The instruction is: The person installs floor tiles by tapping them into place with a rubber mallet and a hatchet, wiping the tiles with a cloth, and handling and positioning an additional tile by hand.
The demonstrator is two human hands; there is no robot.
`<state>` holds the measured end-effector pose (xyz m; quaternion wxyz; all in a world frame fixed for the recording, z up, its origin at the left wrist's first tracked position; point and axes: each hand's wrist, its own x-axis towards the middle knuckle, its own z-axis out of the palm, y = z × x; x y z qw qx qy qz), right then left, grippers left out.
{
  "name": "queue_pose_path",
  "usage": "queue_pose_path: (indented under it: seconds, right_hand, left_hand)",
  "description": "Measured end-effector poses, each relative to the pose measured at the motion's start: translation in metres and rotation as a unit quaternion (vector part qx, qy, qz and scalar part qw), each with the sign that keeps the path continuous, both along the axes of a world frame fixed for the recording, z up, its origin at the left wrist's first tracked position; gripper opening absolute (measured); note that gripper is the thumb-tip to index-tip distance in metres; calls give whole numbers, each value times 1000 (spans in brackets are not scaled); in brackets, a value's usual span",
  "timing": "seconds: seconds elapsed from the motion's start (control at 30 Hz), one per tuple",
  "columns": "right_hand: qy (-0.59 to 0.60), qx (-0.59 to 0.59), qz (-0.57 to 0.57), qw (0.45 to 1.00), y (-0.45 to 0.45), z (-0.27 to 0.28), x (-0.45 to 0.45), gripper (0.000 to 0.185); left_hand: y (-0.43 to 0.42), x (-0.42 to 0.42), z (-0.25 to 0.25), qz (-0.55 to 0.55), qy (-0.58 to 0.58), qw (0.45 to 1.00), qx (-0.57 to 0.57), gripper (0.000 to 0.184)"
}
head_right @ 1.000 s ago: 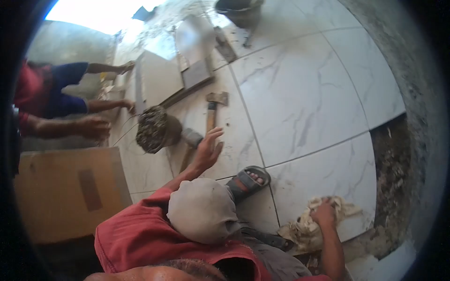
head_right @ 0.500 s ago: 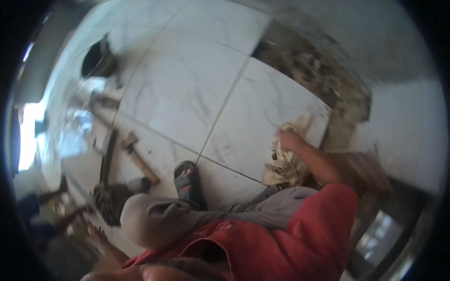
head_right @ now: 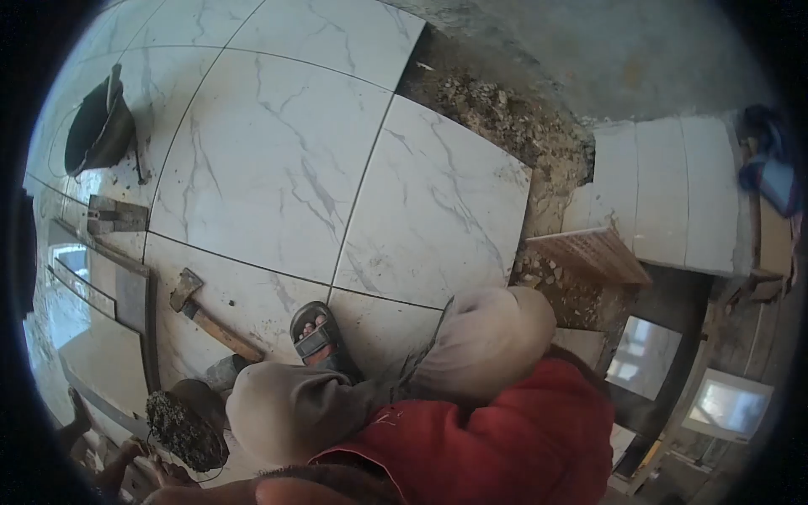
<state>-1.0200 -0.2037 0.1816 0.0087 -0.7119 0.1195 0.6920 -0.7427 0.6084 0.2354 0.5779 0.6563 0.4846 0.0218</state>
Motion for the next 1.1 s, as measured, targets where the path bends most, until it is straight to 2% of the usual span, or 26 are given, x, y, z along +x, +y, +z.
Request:
queue_pose_path:
  seconds: [0.13,0.17,0.2,0.23,0.27,0.4,0.5,0.63,0.7,0.73,0.77,0.8,0.83,0.87,0.93,0.97,1.0,1.07,1.1]
  right_hand:
    - [-14,-31,-41,999,9,11,20,36]
    - [-26,-41,-52,997,8,12,27,35]
    - [-41,-54,-64,996,6,12,35,35]
    - [-60,-64,-75,993,3,11,43,34]
    - [-82,-76,-88,990,-3,10,52,33]
    - [-187,-103,-147,966,-31,1,97,32]
    - [-275,-78,-187,940,-45,-13,142,30]
    - [-370,51,-228,899,-35,-52,222,29]
    - [-379,182,-254,871,-5,-80,263,29]
    - [-372,257,-262,852,16,-96,278,29]
    - [-350,329,-269,835,38,-108,292,30]
    - [-378,434,-264,774,62,-124,300,34]
    - [-312,483,-303,760,83,-116,310,43]
    - [-167,527,-405,728,98,-105,315,55]
    - [-133,596,-430,665,113,-87,323,68]
    - [-103,610,-450,644,113,-77,328,77]
    - [-106,615,-454,636,108,-74,324,77]
    - [-59,656,-548,516,89,-67,323,98]
    - [-69,662,-544,511,72,-64,328,98]
  left_hand:
    - [19,-3,22,-11,20,996,-84,47]
    - [23,-3,27,-30,26,994,-103,47]
    - [20,-2,39,-103,37,986,-129,47]
    - [8,3,33,65,28,993,-91,44]
    - [-4,10,33,91,21,993,-72,44]
    - [-30,21,46,36,6,997,-61,45]
    - [-54,27,63,4,-10,998,-54,45]
    - [-104,43,100,-44,-29,998,-28,47]
    - [-118,49,101,-79,-27,997,1,49]
    - [-114,51,86,-173,-187,951,176,53]
    - [-125,54,93,-225,-262,902,259,54]
    - [-137,58,100,-265,-335,837,342,56]
    - [-157,70,134,-290,-182,924,172,55]
    - [-181,78,161,-295,-19,955,-5,54]
    - [-339,86,169,-185,-98,972,103,54]
    - [-339,100,162,-232,-76,968,54,59]
    - [-340,107,159,-276,-55,959,7,64]
    - [-404,130,154,-393,-19,902,-180,64]
    - [-426,133,160,-401,-28,899,-176,64]
